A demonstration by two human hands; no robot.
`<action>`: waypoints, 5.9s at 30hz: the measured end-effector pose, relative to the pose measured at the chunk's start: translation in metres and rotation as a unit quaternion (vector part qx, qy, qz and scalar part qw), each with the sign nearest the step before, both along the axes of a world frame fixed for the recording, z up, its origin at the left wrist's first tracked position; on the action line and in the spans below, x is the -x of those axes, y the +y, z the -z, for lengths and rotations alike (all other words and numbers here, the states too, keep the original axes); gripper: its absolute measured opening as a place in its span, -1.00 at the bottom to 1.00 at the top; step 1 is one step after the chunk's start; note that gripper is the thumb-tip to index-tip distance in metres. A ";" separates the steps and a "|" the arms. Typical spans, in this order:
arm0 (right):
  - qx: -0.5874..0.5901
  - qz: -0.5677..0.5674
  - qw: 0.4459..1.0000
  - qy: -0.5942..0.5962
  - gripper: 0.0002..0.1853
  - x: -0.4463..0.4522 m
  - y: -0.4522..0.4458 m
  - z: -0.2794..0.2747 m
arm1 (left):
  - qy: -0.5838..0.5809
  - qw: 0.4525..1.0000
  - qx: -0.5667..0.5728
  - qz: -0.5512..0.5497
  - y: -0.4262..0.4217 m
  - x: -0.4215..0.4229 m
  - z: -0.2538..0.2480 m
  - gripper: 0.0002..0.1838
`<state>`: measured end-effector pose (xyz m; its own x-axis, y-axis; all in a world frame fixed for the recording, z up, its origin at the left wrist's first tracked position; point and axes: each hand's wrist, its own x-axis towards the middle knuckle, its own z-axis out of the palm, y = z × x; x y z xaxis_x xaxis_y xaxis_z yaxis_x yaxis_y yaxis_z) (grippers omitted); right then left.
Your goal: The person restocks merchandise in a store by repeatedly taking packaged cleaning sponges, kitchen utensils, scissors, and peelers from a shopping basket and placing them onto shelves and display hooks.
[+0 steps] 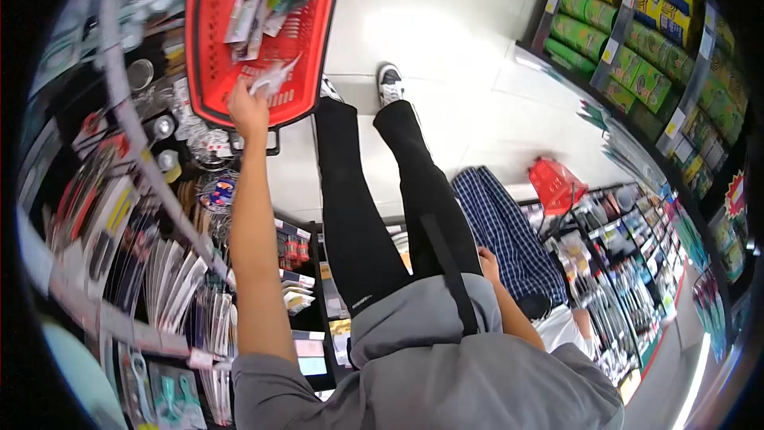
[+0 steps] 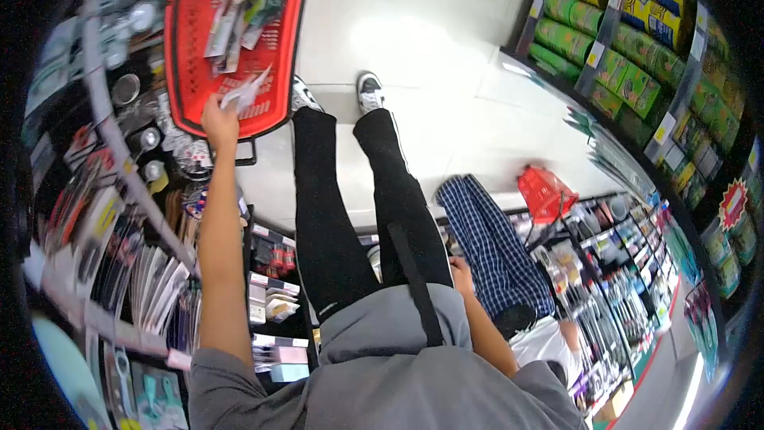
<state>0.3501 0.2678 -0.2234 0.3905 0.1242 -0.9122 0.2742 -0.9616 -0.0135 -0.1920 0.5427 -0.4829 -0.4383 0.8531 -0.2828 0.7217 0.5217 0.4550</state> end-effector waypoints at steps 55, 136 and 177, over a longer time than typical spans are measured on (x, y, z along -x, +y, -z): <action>-0.234 -0.527 0.477 0.664 -0.53 0.259 0.042 -0.254 | 0.141 0.906 -0.274 -0.289 -0.398 -0.269 -0.542 -0.30; -0.509 -0.377 0.388 0.670 -0.65 0.714 0.494 -0.408 | 0.075 0.634 -0.645 -0.420 0.066 0.180 -0.688 -0.85; -0.569 -0.324 0.275 0.704 -0.73 0.700 0.584 -0.415 | 0.294 0.775 -0.504 -0.241 0.152 0.149 -0.675 -0.50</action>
<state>-0.3498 0.8517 0.1913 -0.6906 0.2687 0.6715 -0.6648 0.1298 -0.7357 -0.3406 0.6944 0.1924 -0.5749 0.2080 0.7913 0.7913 0.3874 0.4731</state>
